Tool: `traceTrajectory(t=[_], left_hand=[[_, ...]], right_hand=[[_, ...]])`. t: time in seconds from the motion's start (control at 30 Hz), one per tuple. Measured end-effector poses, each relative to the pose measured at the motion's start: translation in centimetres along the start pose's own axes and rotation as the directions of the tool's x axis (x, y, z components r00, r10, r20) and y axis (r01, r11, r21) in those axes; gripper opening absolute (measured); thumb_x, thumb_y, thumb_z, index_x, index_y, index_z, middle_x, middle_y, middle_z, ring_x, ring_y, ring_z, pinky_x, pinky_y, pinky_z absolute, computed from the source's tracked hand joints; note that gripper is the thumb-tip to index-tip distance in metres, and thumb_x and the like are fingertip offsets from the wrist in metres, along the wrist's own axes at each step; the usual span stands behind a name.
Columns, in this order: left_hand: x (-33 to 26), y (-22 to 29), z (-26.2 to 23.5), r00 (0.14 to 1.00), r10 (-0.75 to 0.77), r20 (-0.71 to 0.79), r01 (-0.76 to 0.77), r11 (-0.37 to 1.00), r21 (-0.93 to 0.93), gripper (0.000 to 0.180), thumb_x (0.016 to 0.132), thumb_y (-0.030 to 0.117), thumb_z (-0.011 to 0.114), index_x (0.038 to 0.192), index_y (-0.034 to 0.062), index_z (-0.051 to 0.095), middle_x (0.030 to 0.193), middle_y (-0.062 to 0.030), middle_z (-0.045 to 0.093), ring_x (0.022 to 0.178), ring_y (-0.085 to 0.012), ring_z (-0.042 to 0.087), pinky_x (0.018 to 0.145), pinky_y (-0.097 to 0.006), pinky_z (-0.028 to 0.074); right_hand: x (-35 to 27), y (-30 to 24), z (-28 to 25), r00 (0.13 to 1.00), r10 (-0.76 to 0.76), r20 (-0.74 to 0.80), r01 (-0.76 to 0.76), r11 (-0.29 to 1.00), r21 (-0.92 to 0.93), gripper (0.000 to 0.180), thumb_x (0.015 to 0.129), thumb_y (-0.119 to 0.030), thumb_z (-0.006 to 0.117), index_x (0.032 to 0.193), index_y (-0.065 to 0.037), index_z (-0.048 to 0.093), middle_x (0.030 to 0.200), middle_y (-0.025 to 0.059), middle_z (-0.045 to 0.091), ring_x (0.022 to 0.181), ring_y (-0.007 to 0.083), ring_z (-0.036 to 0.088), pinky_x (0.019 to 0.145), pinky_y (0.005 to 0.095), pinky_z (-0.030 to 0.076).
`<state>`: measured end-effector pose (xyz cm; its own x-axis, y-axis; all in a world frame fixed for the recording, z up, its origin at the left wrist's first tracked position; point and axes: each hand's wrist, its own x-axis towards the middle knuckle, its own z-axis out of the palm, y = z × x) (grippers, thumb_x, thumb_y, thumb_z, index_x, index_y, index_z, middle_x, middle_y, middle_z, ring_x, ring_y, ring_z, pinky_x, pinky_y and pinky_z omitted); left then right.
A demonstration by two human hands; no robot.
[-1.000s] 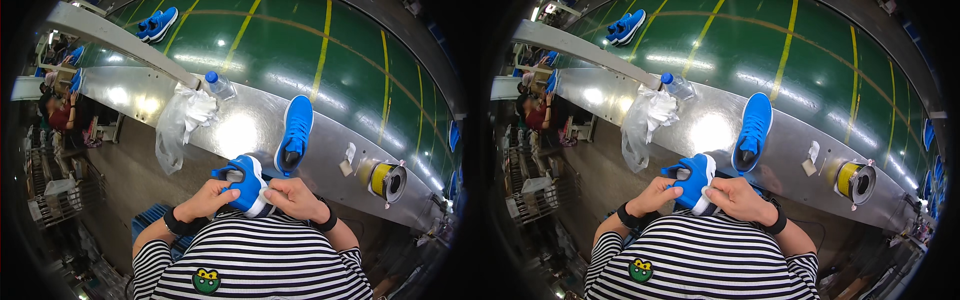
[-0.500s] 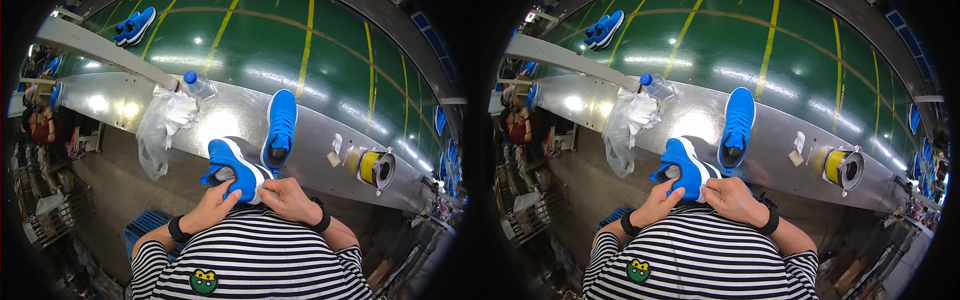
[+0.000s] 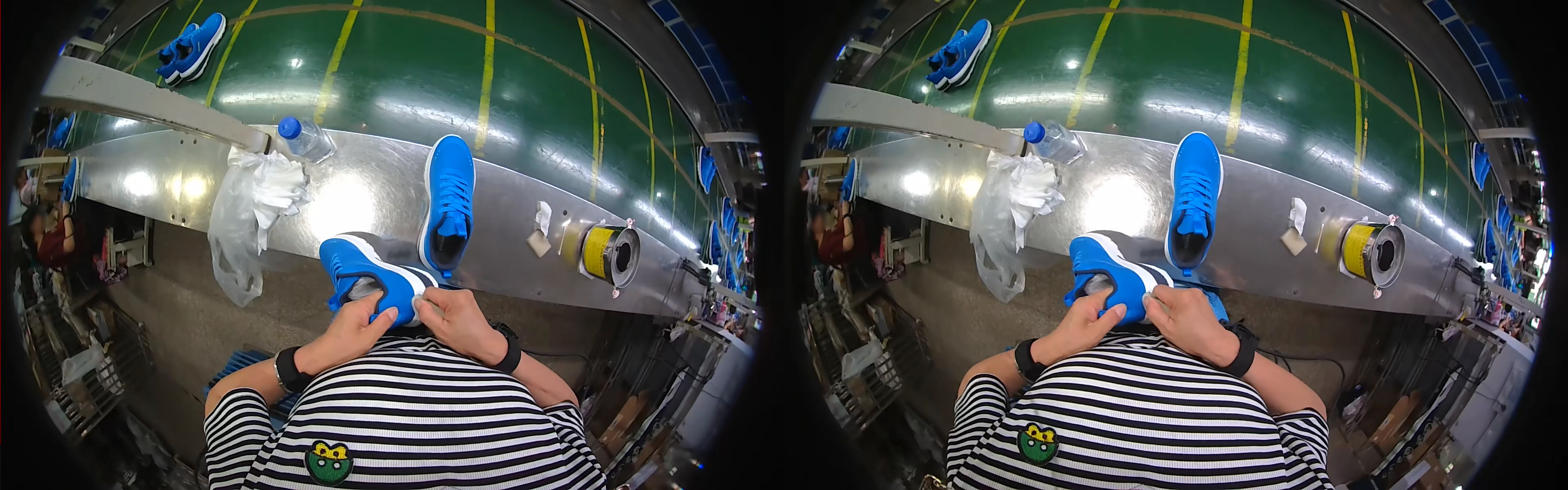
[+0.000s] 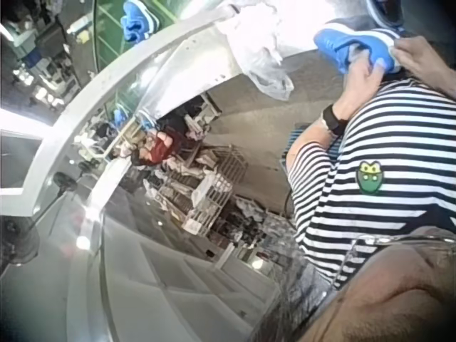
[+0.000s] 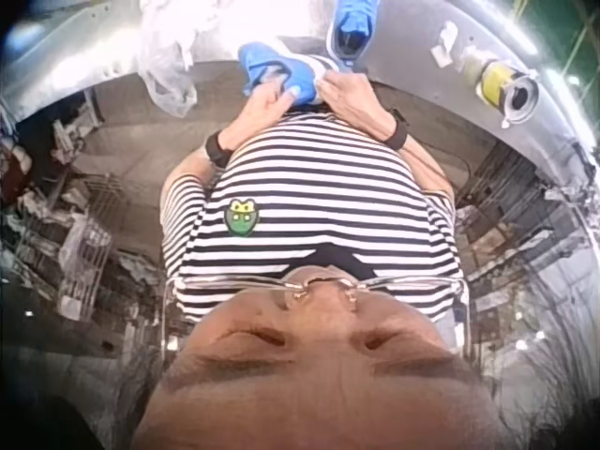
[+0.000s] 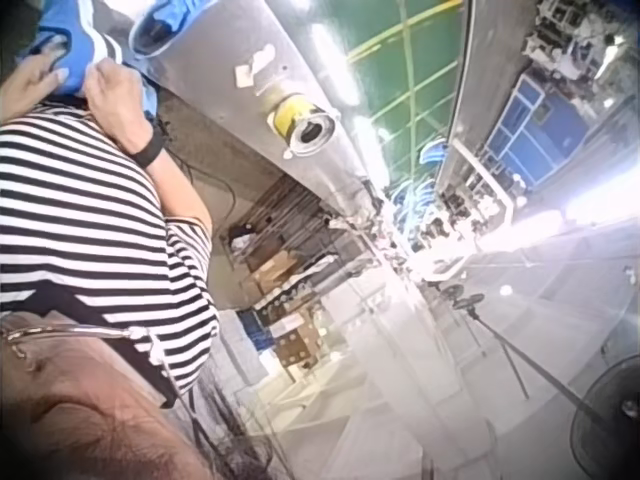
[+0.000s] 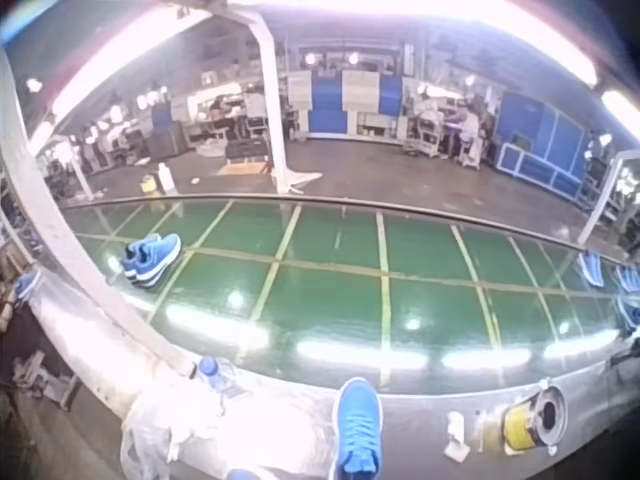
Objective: The person cleans a pair of blue sneakers on a factory assembly line using a small white cloth. They wipe the exterior surfaces, including the toe box, sides, and heel, and also clean the interior lining of the shoes. The person handles the shoes one at a time, rotating them to access different areas before placing them back on the conveyor belt.
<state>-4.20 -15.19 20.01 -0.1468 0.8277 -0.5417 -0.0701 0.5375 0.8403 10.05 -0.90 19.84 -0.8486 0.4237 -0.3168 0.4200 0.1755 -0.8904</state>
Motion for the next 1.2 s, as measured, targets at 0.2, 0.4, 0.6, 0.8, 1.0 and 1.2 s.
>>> traceTrajectory(t=[0.2,0.4,0.6,0.8,1.0,1.2], left_hand=[[0.8,0.2,-0.9,0.998,-0.004,0.070,-0.002,0.996,0.087,0.030,0.092,0.019,0.051,0.113,-0.0032,0.053,0.095,-0.0100,0.063,0.086,-0.0122,0.055,0.080,-0.028,0.044],[0.8,-0.2,-1.6,0.999,-0.039,0.007,0.039,0.997,0.070,0.029,0.092,0.018,0.051,0.111,-0.0040,0.053,0.092,-0.0082,0.062,0.084,-0.0099,0.053,0.077,-0.027,0.044],[1.5,0.6,-1.6,0.999,0.044,0.018,-0.044,0.999,0.004,0.025,0.091,0.018,0.051,0.101,-0.0041,0.055,0.081,-0.0150,0.060,0.072,-0.0168,0.054,0.068,-0.030,0.045],[1.9,0.5,-2.6,0.999,-0.018,0.039,0.016,0.999,0.040,0.026,0.093,0.017,0.050,0.107,-0.0034,0.054,0.085,-0.0047,0.059,0.078,-0.0081,0.050,0.072,-0.025,0.043],[2.1,1.3,-2.4,0.997,-0.005,0.082,0.004,1.000,0.019,0.023,0.093,0.018,0.049,0.101,-0.0028,0.055,0.077,-0.0026,0.057,0.070,-0.0088,0.047,0.063,-0.027,0.041],[2.8,2.0,-2.4,0.999,-0.030,0.023,0.030,0.999,-0.011,0.025,0.092,0.020,0.050,0.097,-0.0041,0.054,0.077,-0.0113,0.060,0.071,-0.0131,0.052,0.065,-0.030,0.043]], right_hand=[[2.2,0.0,1.9,0.965,-0.083,-0.248,0.019,0.968,-0.249,0.028,0.086,-0.022,0.055,0.066,-0.004,0.053,0.058,0.0151,0.055,0.053,0.0345,0.056,0.049,0.0424,0.042],[0.2,-0.6,1.9,0.992,0.015,-0.124,-0.034,0.987,-0.154,0.024,0.087,-0.018,0.055,0.069,-0.001,0.055,0.061,0.0195,0.054,0.056,0.0352,0.056,0.050,0.0400,0.042],[2.3,-0.5,2.8,0.941,-0.079,-0.329,0.000,0.972,-0.234,0.025,0.086,-0.018,0.056,0.067,-0.002,0.053,0.058,0.0173,0.053,0.053,0.0351,0.055,0.049,0.0412,0.042],[0.3,-0.8,3.0,0.969,-0.023,-0.246,-0.010,0.991,-0.131,0.027,0.087,-0.019,0.056,0.066,-0.003,0.052,0.056,0.0177,0.052,0.051,0.0352,0.054,0.048,0.0419,0.041],[2.4,-1.0,2.5,0.950,-0.012,-0.313,-0.052,0.979,-0.196,0.029,0.087,-0.019,0.055,0.063,-0.003,0.051,0.057,0.0174,0.052,0.051,0.0347,0.054,0.048,0.0415,0.041],[1.6,-0.5,2.5,0.950,-0.051,-0.309,-0.012,0.980,-0.201,0.026,0.086,-0.018,0.057,0.066,-0.003,0.052,0.059,0.0164,0.052,0.051,0.0344,0.053,0.047,0.0411,0.040]])
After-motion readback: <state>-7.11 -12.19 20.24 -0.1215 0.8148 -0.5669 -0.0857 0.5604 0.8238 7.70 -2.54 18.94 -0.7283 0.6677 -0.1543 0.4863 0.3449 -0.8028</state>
